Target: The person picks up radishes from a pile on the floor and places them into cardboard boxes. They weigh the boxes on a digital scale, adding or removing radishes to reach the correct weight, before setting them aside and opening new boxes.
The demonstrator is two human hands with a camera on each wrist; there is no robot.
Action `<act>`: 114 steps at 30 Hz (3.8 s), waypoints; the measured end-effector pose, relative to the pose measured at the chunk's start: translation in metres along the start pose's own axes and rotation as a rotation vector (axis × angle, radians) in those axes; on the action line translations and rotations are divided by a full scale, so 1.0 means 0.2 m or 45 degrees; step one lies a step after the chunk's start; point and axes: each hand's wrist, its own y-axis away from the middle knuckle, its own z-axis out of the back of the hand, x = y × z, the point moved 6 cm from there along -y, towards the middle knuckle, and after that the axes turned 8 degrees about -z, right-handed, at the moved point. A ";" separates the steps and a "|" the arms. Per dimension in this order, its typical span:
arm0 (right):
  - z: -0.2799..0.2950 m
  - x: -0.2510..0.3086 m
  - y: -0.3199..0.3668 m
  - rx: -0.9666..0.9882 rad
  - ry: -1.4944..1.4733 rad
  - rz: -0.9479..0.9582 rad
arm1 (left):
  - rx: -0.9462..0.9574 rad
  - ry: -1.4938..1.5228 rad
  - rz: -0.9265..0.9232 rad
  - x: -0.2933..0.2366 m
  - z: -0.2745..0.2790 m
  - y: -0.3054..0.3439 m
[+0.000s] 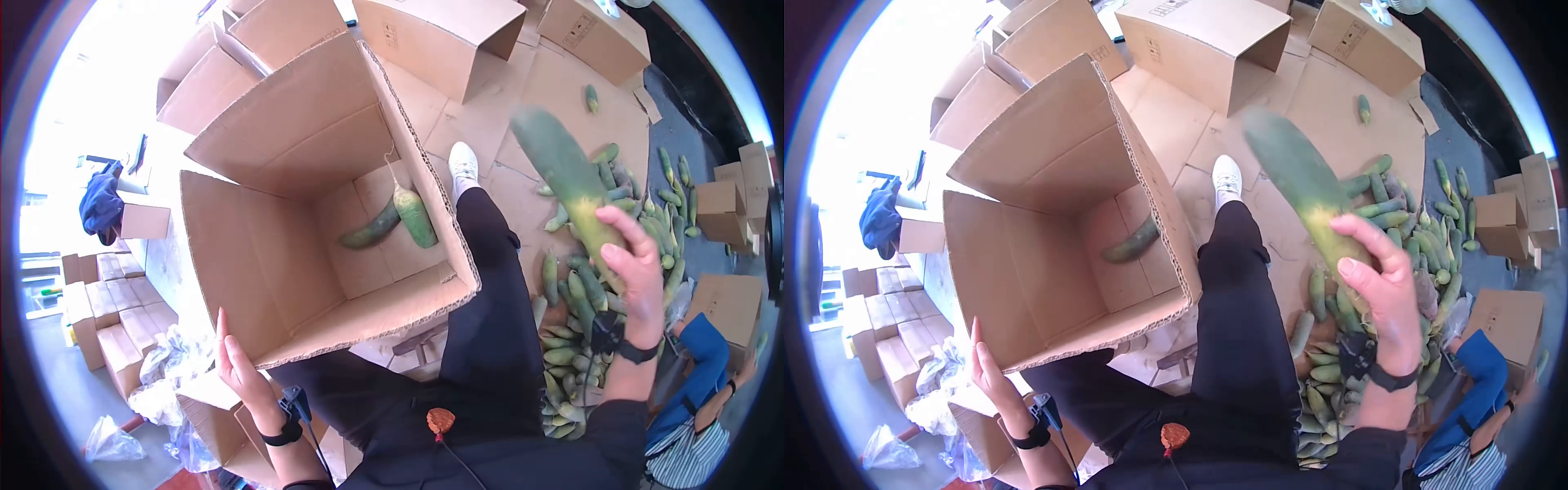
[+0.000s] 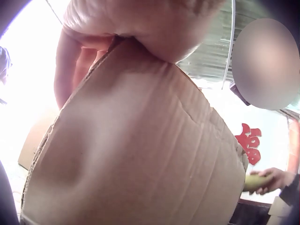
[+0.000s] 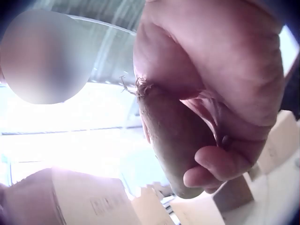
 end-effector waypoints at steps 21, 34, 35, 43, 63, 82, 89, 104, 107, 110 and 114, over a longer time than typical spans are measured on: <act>-1.79 0.18 -0.61 0.860 1.787 0.829 | 0.060 -0.103 -0.163 -0.01 0.01 0.00; -0.31 0.18 -0.72 0.321 0.434 0.344 | 0.025 0.015 -0.023 -0.02 -0.03 0.01; -0.18 -0.03 -0.77 0.255 0.405 0.244 | 0.022 -0.006 -0.046 -0.01 -0.02 0.01; 0.55 -1.87 -0.62 -0.414 1.000 -0.646 | 0.049 -0.038 -0.046 0.02 0.00 0.01; 0.34 -2.34 -0.49 -0.080 1.447 -1.004 | 0.137 -0.893 -0.662 -0.21 -0.12 -0.01; 0.34 -1.94 -0.38 -0.319 1.648 -0.316 | -0.053 -0.141 -0.055 -0.10 -0.07 0.00; 0.28 -1.12 -0.27 -0.725 0.499 0.285 | 0.041 0.013 -0.036 0.06 0.02 -0.01; -0.61 0.38 0.19 -0.192 0.135 1.263 | -0.001 0.025 -0.130 0.05 0.00 -0.03; -0.91 0.29 0.20 -0.112 0.306 1.321 | -0.013 -0.001 -0.134 0.08 0.01 -0.04; -1.09 0.19 0.23 -0.041 0.592 1.249 | -0.026 -0.049 -0.133 0.06 0.01 -0.04; -1.21 0.13 0.23 0.075 1.106 1.054 | -0.008 -0.074 -0.150 0.05 0.01 -0.03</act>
